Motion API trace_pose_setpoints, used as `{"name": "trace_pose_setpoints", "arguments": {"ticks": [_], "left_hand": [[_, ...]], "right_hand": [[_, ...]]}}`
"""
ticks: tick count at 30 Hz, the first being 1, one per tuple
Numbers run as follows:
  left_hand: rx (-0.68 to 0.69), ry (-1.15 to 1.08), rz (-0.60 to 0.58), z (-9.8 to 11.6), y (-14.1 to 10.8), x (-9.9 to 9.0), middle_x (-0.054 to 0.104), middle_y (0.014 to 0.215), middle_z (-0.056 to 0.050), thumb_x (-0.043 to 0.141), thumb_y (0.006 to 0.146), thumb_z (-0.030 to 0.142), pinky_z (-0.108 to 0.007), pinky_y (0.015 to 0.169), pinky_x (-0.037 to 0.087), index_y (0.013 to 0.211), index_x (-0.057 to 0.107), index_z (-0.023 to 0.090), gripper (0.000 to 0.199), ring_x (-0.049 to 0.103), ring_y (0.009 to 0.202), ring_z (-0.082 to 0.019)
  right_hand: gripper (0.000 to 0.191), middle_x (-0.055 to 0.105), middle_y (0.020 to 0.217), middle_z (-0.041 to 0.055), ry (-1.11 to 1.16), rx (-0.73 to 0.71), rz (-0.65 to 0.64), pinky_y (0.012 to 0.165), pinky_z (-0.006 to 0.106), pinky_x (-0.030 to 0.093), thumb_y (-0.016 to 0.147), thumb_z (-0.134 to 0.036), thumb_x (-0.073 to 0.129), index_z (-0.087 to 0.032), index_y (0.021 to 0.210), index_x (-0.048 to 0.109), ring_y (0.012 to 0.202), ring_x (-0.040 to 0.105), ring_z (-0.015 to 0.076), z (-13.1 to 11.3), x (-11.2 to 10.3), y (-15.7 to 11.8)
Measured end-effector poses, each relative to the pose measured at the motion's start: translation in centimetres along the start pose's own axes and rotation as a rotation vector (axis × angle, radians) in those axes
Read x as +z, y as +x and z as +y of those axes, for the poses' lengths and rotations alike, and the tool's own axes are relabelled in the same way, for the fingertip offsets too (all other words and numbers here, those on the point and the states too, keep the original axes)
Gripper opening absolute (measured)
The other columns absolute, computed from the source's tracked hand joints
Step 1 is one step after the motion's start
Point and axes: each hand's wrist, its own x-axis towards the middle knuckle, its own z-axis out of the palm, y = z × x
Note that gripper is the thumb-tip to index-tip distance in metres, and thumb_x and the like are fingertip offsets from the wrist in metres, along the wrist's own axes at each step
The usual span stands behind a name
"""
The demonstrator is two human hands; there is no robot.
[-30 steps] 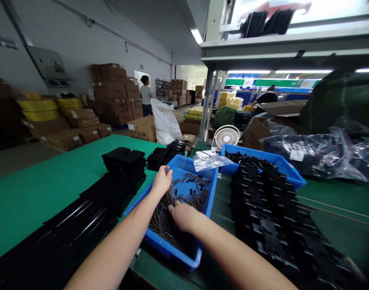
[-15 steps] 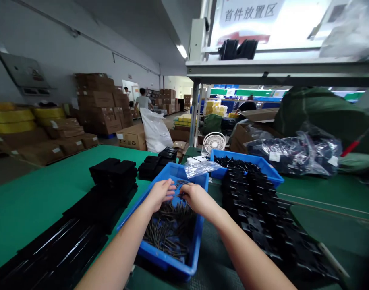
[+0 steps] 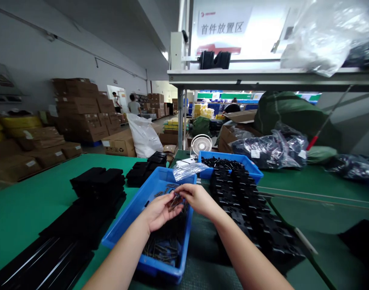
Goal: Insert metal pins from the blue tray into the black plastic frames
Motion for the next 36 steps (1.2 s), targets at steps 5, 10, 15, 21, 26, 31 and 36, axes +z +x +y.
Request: {"name": "trace_pose_setpoints", "arguments": {"ticks": [5, 10, 15, 21, 26, 31, 36], "left_hand": [[-0.007, -0.065, -0.056, -1.2, -0.9, 1.8, 0.068, 0.087, -0.006, 0.058, 0.086, 0.014, -0.023, 0.062, 0.055, 0.098, 0.062, 0.015, 0.013, 0.068, 0.072, -0.014], [-0.019, -0.100, -0.044, -2.5, -1.5, 3.5, 0.064, 0.090, -0.005, 0.054, 0.089, 0.026, -0.022, 0.058, 0.053, 0.102, 0.061, 0.017, 0.017, 0.065, 0.070, -0.013], [0.102, -0.069, 0.017, -4.5, -2.5, 6.0, 0.045, 0.066, 0.005, 0.065, 0.083, 0.029, -0.011, 0.040, 0.031, 0.098, 0.062, 0.016, 0.020, 0.043, 0.048, -0.002], [0.352, 0.289, 0.177, -7.5, -3.7, 9.6, 0.047, 0.058, 0.007, 0.075, 0.071, 0.038, -0.015, 0.039, 0.024, 0.103, 0.065, 0.020, 0.038, 0.032, 0.044, -0.004], [0.351, 0.558, 0.208, -9.3, -3.6, 11.2, 0.063, 0.065, 0.001, 0.073, 0.069, 0.046, -0.021, 0.047, 0.032, 0.093, 0.069, 0.020, 0.035, 0.048, 0.054, -0.012], [0.290, 0.570, 0.111, -11.3, -3.9, 11.7, 0.060, 0.068, 0.000, 0.067, 0.075, 0.048, -0.019, 0.046, 0.030, 0.089, 0.067, 0.020, 0.031, 0.045, 0.055, -0.010], [0.213, 0.437, -0.030, -13.2, -4.7, 12.6, 0.036, 0.061, 0.005, 0.057, 0.081, 0.053, -0.019, 0.044, 0.026, 0.079, 0.057, 0.020, 0.033, 0.029, 0.051, -0.008]], "right_hand": [[0.034, 0.068, 0.096, 0.0051, 0.372, 0.075, 0.042, 0.072, 0.027, 0.052, 0.084, -0.019, 0.053, -0.017, 0.118, 0.054, 0.080, 0.063, 0.0147, 0.0, -0.5, -0.9], [0.026, 0.068, 0.094, 0.0059, 0.493, 0.107, 0.095, 0.067, 0.027, 0.050, 0.080, -0.024, 0.061, -0.015, 0.104, 0.055, 0.071, 0.062, 0.0124, -1.0, -1.5, -2.6], [0.022, 0.068, 0.088, 0.0043, 0.597, 0.112, 0.174, 0.064, 0.023, 0.048, 0.078, -0.028, 0.067, -0.014, 0.092, 0.058, 0.073, 0.061, 0.0125, -1.7, -2.8, -5.2], [0.025, 0.068, 0.077, 0.0023, 0.709, 0.194, 0.299, 0.055, 0.020, 0.045, 0.073, -0.029, 0.074, -0.014, 0.086, 0.060, 0.057, 0.056, 0.0080, -0.9, -3.9, -8.5], [0.025, 0.069, 0.076, 0.0044, 0.733, 0.233, 0.353, 0.052, 0.019, 0.044, 0.071, -0.030, 0.076, -0.014, 0.083, 0.061, 0.062, 0.060, 0.0112, -0.4, -4.8, -11.1], [0.024, 0.065, 0.067, 0.0015, 0.664, 0.263, 0.293, 0.051, 0.020, 0.043, 0.078, -0.035, 0.069, -0.014, 0.089, 0.067, 0.055, 0.055, 0.0088, -0.5, -6.2, -13.8], [0.013, 0.066, 0.081, 0.0029, 0.390, 0.208, 0.341, 0.060, 0.022, 0.045, 0.082, -0.027, 0.064, -0.017, 0.087, 0.070, 0.066, 0.056, 0.0104, -1.1, -7.6, -15.9]]}}
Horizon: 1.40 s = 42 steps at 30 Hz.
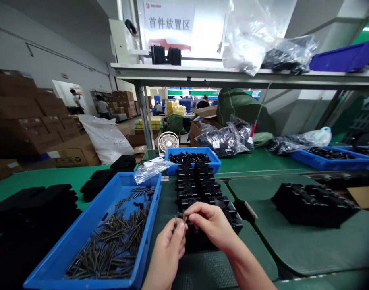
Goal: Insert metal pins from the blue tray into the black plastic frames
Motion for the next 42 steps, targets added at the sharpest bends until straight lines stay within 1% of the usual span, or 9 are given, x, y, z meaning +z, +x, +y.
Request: {"name": "trace_pose_setpoints", "arguments": {"ticks": [7, 13, 21, 25, 29, 33, 38, 40, 42], "left_hand": [[0.029, 0.002, -0.030, -0.1, -0.5, 1.7, 0.043, 0.067, 0.002, 0.051, 0.085, 0.053, -0.020, 0.044, 0.031, 0.074, 0.055, 0.020, 0.035, 0.036, 0.052, -0.008], [-0.183, -0.319, -0.155, 0.3, -1.3, 2.1, 0.044, 0.066, 0.003, 0.065, 0.075, 0.052, -0.017, 0.038, 0.018, 0.070, 0.055, 0.018, 0.036, 0.024, 0.045, -0.004], [-0.029, 0.084, 0.106, -0.6, -1.8, 1.2, 0.046, 0.059, 0.003, 0.066, 0.073, 0.054, -0.020, 0.040, 0.024, 0.078, 0.061, 0.022, 0.032, 0.037, 0.046, -0.009], [0.074, 0.352, 0.214, -0.2, -1.9, 1.0, 0.062, 0.074, -0.002, 0.067, 0.073, 0.048, -0.024, 0.059, 0.042, 0.083, 0.064, 0.025, 0.026, 0.056, 0.070, -0.018], [0.118, 0.489, 0.238, -0.2, -2.1, 0.9, 0.063, 0.072, -0.002, 0.064, 0.076, 0.049, -0.024, 0.066, 0.043, 0.073, 0.063, 0.024, 0.025, 0.057, 0.070, -0.018], [0.046, 0.224, 0.206, -0.9, -2.3, 1.4, 0.043, 0.046, 0.002, 0.056, 0.077, 0.061, -0.020, 0.042, 0.027, 0.055, 0.053, 0.018, 0.048, 0.037, 0.043, -0.009], [-0.379, -0.545, -0.156, -1.0, -2.6, 2.5, 0.024, 0.036, 0.012, 0.071, 0.064, 0.059, -0.016, 0.031, 0.006, 0.053, 0.039, 0.020, 0.051, 0.007, 0.033, -0.002], [-0.402, -0.562, -0.219, -0.9, -2.7, 2.7, 0.027, 0.037, 0.011, 0.070, 0.064, 0.060, -0.016, 0.031, 0.007, 0.056, 0.042, 0.020, 0.050, 0.008, 0.033, -0.002], [-0.299, -0.412, -0.156, -1.0, -2.9, 2.7, 0.034, 0.041, 0.009, 0.063, 0.070, 0.065, -0.016, 0.032, 0.009, 0.060, 0.048, 0.018, 0.050, 0.012, 0.034, -0.001]], "right_hand": [[0.002, 0.059, 0.087, 0.0027, -0.121, -0.193, 0.035, 0.075, 0.026, 0.046, 0.083, -0.019, 0.061, -0.018, 0.082, 0.063, 0.083, 0.057, 0.0143, -0.6, -1.2, -1.5], [0.006, 0.057, 0.087, 0.0028, -0.095, -0.188, -0.032, 0.075, 0.026, 0.044, 0.084, -0.016, 0.059, -0.018, 0.078, 0.059, 0.083, 0.054, 0.0141, -0.8, -1.7, -2.1], [0.014, 0.056, 0.082, 0.0011, 0.100, 0.086, -0.104, 0.058, 0.021, 0.041, 0.081, -0.029, 0.065, -0.016, 0.083, 0.060, 0.065, 0.048, 0.0098, -0.4, -1.1, -2.1], [0.014, 0.056, 0.079, -0.0005, 0.095, 0.110, -0.086, 0.062, 0.021, 0.040, 0.079, -0.025, 0.067, -0.016, 0.087, 0.059, 0.068, 0.049, 0.0097, -0.2, -0.7, -2.1], [0.014, 0.055, 0.076, -0.0008, 0.117, 0.117, -0.115, 0.061, 0.021, 0.039, 0.079, -0.023, 0.067, -0.016, 0.087, 0.059, 0.067, 0.048, 0.0097, -0.2, -0.4, -2.3], [0.013, 0.056, 0.081, 0.0009, 0.220, 0.045, -0.106, 0.064, 0.022, 0.039, 0.079, -0.023, 0.069, -0.016, 0.084, 0.059, 0.072, 0.049, 0.0108, 0.1, 0.1, -2.7], [0.015, 0.056, 0.082, 0.0017, 0.478, -0.079, -0.104, 0.065, 0.022, 0.040, 0.078, -0.019, 0.071, -0.017, 0.079, 0.057, 0.075, 0.050, 0.0110, 1.4, 1.0, -3.4], [0.015, 0.056, 0.083, 0.0016, 0.540, -0.078, -0.103, 0.063, 0.022, 0.040, 0.078, -0.018, 0.072, -0.017, 0.080, 0.056, 0.072, 0.049, 0.0104, 1.7, 1.0, -3.6], [0.015, 0.055, 0.084, 0.0014, 0.554, -0.058, -0.100, 0.061, 0.021, 0.040, 0.079, -0.017, 0.071, -0.018, 0.081, 0.056, 0.069, 0.049, 0.0093, 1.8, 0.8, -3.7]]}}
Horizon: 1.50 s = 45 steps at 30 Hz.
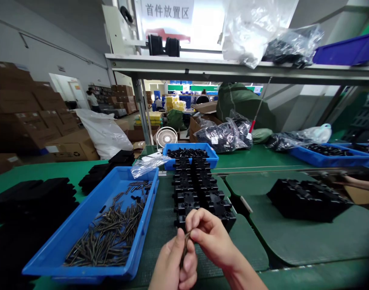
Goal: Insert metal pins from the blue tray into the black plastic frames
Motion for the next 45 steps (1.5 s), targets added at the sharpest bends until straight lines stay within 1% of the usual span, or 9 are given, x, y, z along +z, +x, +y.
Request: {"name": "trace_pose_setpoints", "arguments": {"ticks": [8, 13, 18, 21, 27, 31, 34, 40, 45], "left_hand": [[0.535, 0.765, 0.519, -0.7, -0.8, 0.0, 0.065, 0.078, 0.000, 0.065, 0.076, 0.050, -0.023, 0.070, 0.041, 0.088, 0.062, 0.023, 0.030, 0.057, 0.074, -0.016], [0.435, 0.720, 0.335, -0.5, -0.8, 0.0, 0.048, 0.051, 0.003, 0.051, 0.084, 0.055, -0.022, 0.053, 0.033, 0.061, 0.052, 0.019, 0.042, 0.043, 0.049, -0.010], [-0.073, 0.014, -0.173, -0.5, -0.6, 0.1, 0.023, 0.034, 0.010, 0.060, 0.075, 0.060, -0.019, 0.036, 0.018, 0.054, 0.040, 0.021, 0.049, 0.016, 0.032, -0.005], [-0.158, -0.185, -0.303, -1.3, -0.2, 0.2, 0.020, 0.030, 0.012, 0.068, 0.071, 0.055, -0.017, 0.035, 0.019, 0.052, 0.041, 0.020, 0.048, 0.014, 0.031, -0.003], [0.124, 0.236, 0.021, -2.4, -0.2, 0.7, 0.045, 0.045, 0.007, 0.053, 0.078, 0.065, -0.017, 0.036, 0.016, 0.092, 0.056, 0.016, 0.051, 0.023, 0.034, -0.003], [0.298, 0.447, 0.212, -2.2, -0.4, 0.9, 0.046, 0.048, 0.006, 0.061, 0.077, 0.058, -0.017, 0.041, 0.018, 0.079, 0.054, 0.017, 0.041, 0.030, 0.041, -0.004], [0.200, 0.406, 0.195, -2.3, -0.2, 0.6, 0.045, 0.047, 0.007, 0.061, 0.075, 0.060, -0.017, 0.039, 0.016, 0.069, 0.052, 0.017, 0.045, 0.026, 0.038, -0.002], [-0.008, 0.101, 0.079, -3.1, 0.4, 0.0, 0.056, 0.062, 0.002, 0.074, 0.065, 0.056, -0.016, 0.037, 0.018, 0.083, 0.062, 0.015, 0.046, 0.028, 0.040, 0.000], [-0.048, 0.045, 0.041, -3.5, 0.8, 0.4, 0.059, 0.069, -0.001, 0.079, 0.062, 0.048, -0.016, 0.038, 0.022, 0.089, 0.067, 0.014, 0.045, 0.031, 0.043, -0.001]], "right_hand": [[0.014, 0.056, 0.084, 0.0013, -0.086, -0.030, 0.041, 0.069, 0.021, 0.040, 0.079, -0.014, 0.071, -0.017, 0.082, 0.057, 0.078, 0.051, 0.0105, -0.2, -0.6, -0.2], [0.015, 0.058, 0.083, 0.0014, -0.072, -0.029, 0.040, 0.067, 0.022, 0.041, 0.077, -0.012, 0.072, -0.017, 0.080, 0.058, 0.075, 0.051, 0.0102, -0.1, -0.6, -0.5], [0.017, 0.060, 0.078, 0.0016, -0.064, -0.083, -0.007, 0.067, 0.024, 0.043, 0.074, -0.009, 0.073, -0.017, 0.077, 0.058, 0.073, 0.054, 0.0116, -0.8, -0.4, -1.0], [0.017, 0.061, 0.077, 0.0020, -0.081, -0.095, -0.013, 0.066, 0.026, 0.045, 0.074, -0.008, 0.073, -0.018, 0.076, 0.059, 0.072, 0.055, 0.0128, -1.3, -0.6, -1.3], [0.014, 0.058, 0.081, 0.0011, -0.164, -0.095, 0.118, 0.061, 0.021, 0.044, 0.076, -0.011, 0.072, -0.018, 0.075, 0.059, 0.071, 0.053, 0.0103, -1.3, -1.5, -1.3], [0.016, 0.058, 0.081, 0.0005, -0.231, -0.109, 0.135, 0.067, 0.022, 0.044, 0.076, -0.012, 0.072, -0.018, 0.074, 0.057, 0.075, 0.053, 0.0106, -1.4, -1.8, -1.3], [0.014, 0.059, 0.083, 0.0003, -0.406, -0.141, 0.181, 0.069, 0.024, 0.044, 0.079, -0.016, 0.069, -0.020, 0.079, 0.056, 0.077, 0.055, 0.0122, -3.4, -3.0, -1.5], [0.006, 0.060, 0.086, 0.0011, -1.338, -0.063, 0.234, 0.075, 0.030, 0.043, 0.086, -0.019, 0.060, -0.022, 0.090, 0.058, 0.080, 0.055, 0.0159, -9.8, -7.3, -2.7], [0.008, 0.060, 0.089, 0.0020, -1.556, 0.023, 0.129, 0.076, 0.032, 0.043, 0.088, -0.015, 0.055, -0.022, 0.092, 0.055, 0.085, 0.053, 0.0178, -10.2, -8.7, -3.1]]}}
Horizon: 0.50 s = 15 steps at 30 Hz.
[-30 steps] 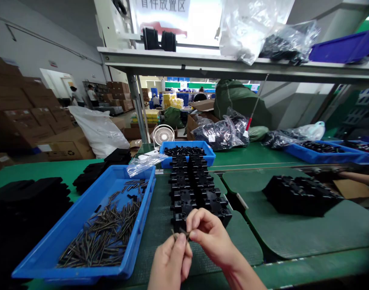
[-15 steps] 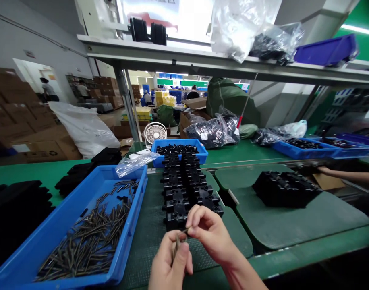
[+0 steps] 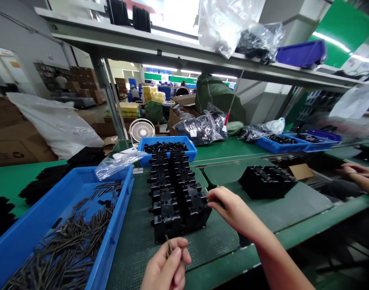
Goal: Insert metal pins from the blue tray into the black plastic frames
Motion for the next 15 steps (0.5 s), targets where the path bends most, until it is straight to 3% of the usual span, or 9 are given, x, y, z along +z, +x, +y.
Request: {"name": "trace_pose_setpoints", "arguments": {"ticks": [8, 12, 15], "left_hand": [[-0.003, 0.055, -0.016, 0.0, 0.3, 0.4, 0.063, 0.071, -0.002, 0.071, 0.071, 0.052, -0.015, 0.036, 0.018, 0.097, 0.055, 0.018, 0.046, 0.025, 0.040, 0.000], [-0.013, 0.029, -0.062, -0.3, 0.7, 0.7, 0.063, 0.069, 0.000, 0.068, 0.072, 0.055, -0.013, 0.036, 0.018, 0.095, 0.050, 0.020, 0.046, 0.024, 0.039, 0.000], [-0.036, 0.034, -0.123, -0.6, 1.3, 0.9, 0.061, 0.066, 0.002, 0.068, 0.072, 0.056, -0.014, 0.036, 0.019, 0.096, 0.048, 0.021, 0.047, 0.025, 0.038, 0.000]], "right_hand": [[0.012, 0.061, 0.094, 0.0039, -0.019, -0.026, -0.048, 0.082, 0.036, 0.043, 0.087, -0.014, 0.058, -0.021, 0.097, 0.058, 0.090, 0.052, 0.0200, 0.4, 1.5, 0.4], [0.027, 0.057, 0.113, 0.0063, 0.206, -0.072, -0.079, 0.093, 0.035, 0.041, 0.085, -0.027, 0.065, -0.024, 0.111, 0.059, 0.106, 0.050, 0.0211, -2.0, 1.8, -0.4], [0.020, 0.062, 0.101, 0.0038, 0.398, -0.102, -0.208, 0.085, 0.030, 0.045, 0.084, -0.030, 0.066, -0.023, 0.103, 0.063, 0.097, 0.054, 0.0178, -3.8, 2.3, -1.2]]}}
